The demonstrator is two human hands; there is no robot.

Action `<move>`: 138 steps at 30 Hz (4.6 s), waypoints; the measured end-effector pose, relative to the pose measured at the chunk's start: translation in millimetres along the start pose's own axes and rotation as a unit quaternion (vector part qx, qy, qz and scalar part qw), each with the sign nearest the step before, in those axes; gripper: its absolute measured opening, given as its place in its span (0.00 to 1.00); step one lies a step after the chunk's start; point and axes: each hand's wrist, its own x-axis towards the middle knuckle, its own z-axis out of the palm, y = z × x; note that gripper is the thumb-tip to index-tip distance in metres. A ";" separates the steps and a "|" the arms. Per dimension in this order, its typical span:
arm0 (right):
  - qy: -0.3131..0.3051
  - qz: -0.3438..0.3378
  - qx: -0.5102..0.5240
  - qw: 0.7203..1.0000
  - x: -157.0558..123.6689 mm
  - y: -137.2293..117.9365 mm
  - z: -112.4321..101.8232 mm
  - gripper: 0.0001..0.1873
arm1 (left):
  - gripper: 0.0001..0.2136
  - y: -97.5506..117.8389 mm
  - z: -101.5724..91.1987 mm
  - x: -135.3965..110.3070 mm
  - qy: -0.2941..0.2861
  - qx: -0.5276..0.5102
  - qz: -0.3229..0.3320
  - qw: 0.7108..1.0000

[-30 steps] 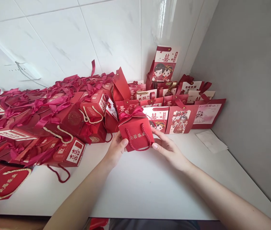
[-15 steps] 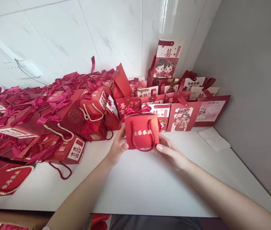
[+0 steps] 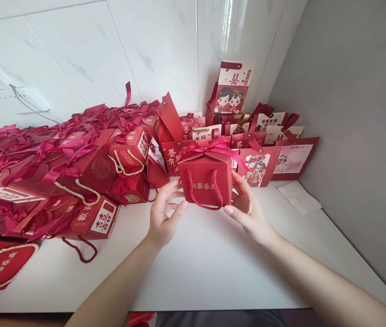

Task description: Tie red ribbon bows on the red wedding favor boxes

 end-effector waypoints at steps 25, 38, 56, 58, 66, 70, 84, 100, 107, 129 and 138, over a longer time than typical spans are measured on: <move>-0.105 -0.049 -0.240 0.964 -16.1 10.3 3.7 0.39 | 0.30 -2.7 1.5 8.0 0.050 -0.148 -0.169 0.973; -0.109 0.105 -0.080 0.985 -5.7 10.4 0.5 0.36 | 0.31 1.5 5.3 6.4 0.017 -0.196 -0.197 0.961; -0.074 0.081 -0.044 0.993 -8.3 8.7 5.3 0.39 | 0.27 -2.6 5.8 8.1 0.003 -0.169 -0.126 0.978; -0.048 0.035 -0.059 0.997 -9.7 9.1 8.3 0.39 | 0.26 -0.9 7.7 5.7 0.021 -0.163 -0.146 0.976; 0.062 -0.123 -0.239 0.961 -17.7 5.7 17.1 0.52 | 0.33 11.1 32.0 -4.9 -0.070 -0.198 -0.085 0.974; -0.019 -0.140 -0.277 0.950 -19.9 6.2 13.8 0.52 | 0.31 3.4 23.3 2.5 -0.016 -0.163 -0.089 0.982; -0.074 0.004 -0.204 0.976 -16.5 3.0 10.5 0.33 | 0.30 -2.6 -5.5 14.6 0.028 -0.177 -0.244 0.953; -0.135 -0.082 -0.244 0.957 -19.6 7.1 10.2 0.40 | 0.41 11.2 -7.1 20.1 -0.016 -0.379 -0.303 0.874; -0.153 -0.091 -0.255 0.950 -20.4 6.5 10.2 0.40 | 0.43 11.3 -7.3 21.3 -0.029 -0.389 -0.313 0.866; -0.070 0.028 -0.217 0.973 -22.5 4.2 12.7 0.48 | 0.25 -2.0 6.6 10.2 0.083 -0.307 -0.220 0.922; -0.061 -0.033 -0.216 0.974 -21.7 6.8 12.5 0.44 | 0.25 -1.0 2.5 10.3 0.039 -0.304 -0.225 0.925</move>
